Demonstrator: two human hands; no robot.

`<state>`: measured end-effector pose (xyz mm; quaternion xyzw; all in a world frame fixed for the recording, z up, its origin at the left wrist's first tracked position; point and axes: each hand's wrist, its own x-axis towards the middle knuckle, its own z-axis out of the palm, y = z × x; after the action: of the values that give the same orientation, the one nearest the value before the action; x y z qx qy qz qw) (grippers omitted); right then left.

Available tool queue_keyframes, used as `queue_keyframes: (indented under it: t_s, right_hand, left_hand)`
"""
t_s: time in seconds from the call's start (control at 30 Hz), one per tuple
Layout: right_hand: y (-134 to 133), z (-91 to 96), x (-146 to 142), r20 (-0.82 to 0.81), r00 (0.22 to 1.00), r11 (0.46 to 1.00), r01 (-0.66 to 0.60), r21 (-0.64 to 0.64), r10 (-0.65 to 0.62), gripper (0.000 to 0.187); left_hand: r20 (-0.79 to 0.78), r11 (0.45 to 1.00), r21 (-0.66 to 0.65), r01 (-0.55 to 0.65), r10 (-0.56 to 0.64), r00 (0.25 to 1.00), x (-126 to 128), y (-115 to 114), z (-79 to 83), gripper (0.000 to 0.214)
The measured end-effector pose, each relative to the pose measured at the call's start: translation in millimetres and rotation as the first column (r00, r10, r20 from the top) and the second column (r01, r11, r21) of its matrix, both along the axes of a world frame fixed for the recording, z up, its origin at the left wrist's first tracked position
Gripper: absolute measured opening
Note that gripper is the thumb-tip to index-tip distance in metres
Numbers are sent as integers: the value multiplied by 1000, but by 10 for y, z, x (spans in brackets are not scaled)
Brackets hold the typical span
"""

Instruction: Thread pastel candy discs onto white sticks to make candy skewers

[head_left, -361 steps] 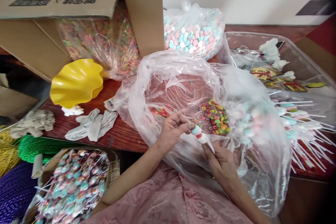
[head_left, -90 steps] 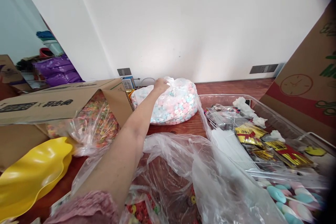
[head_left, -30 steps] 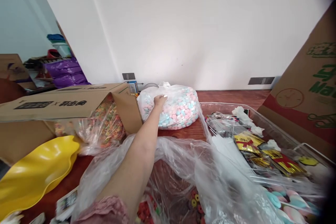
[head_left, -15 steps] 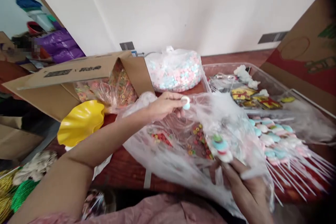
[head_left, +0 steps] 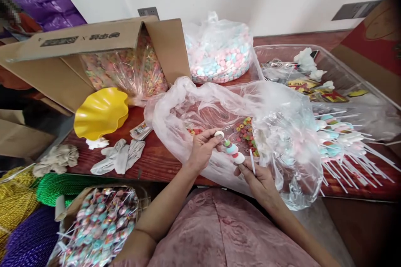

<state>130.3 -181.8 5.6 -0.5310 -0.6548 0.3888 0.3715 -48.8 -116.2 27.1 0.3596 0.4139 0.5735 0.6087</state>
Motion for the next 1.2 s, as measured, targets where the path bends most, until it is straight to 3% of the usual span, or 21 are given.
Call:
queue_keyframes:
  t_s: [0.17, 0.27, 0.43, 0.6, 0.77, 0.93, 1.07, 1.2]
  right_hand:
    - [-36, 5, 23, 11, 1000, 1000, 9, -4, -9, 50]
    - [-59, 6, 65, 19, 1000, 1000, 9, 18, -9, 48]
    - [-74, 10, 156, 28, 999, 995, 31, 91, -33, 41]
    - [-71, 35, 184, 82, 995, 977, -63, 202, 47, 31]
    - [-108, 19, 240, 157, 981, 955, -151, 255, 113, 26]
    - [-177, 17, 386, 410, 907, 918, -237, 318, 92, 43]
    - [-244, 113, 479, 626, 780, 896, -273, 350, -7, 44]
    - [-284, 167, 502, 645, 765, 881, -309, 357, 7, 46]
  left_hand:
    - [-70, 998, 52, -30, 33, 997, 62, -62, -14, 28]
    - [14, 999, 29, -23, 23, 1000, 13, -71, -16, 31]
    - [281, 978, -91, 186, -154, 947, -133, -63, 5, 29]
    - [380, 943, -116, 311, -247, 891, -106, -123, 17, 30]
    - [372, 917, -161, 365, -286, 883, -79, -151, -28, 31]
    - [316, 894, -168, 416, -351, 882, -102, -158, -65, 35]
    - [204, 928, -145, 343, -312, 928, -67, -216, -88, 40]
    - [152, 949, -139, 282, -261, 953, -39, -295, -131, 40]
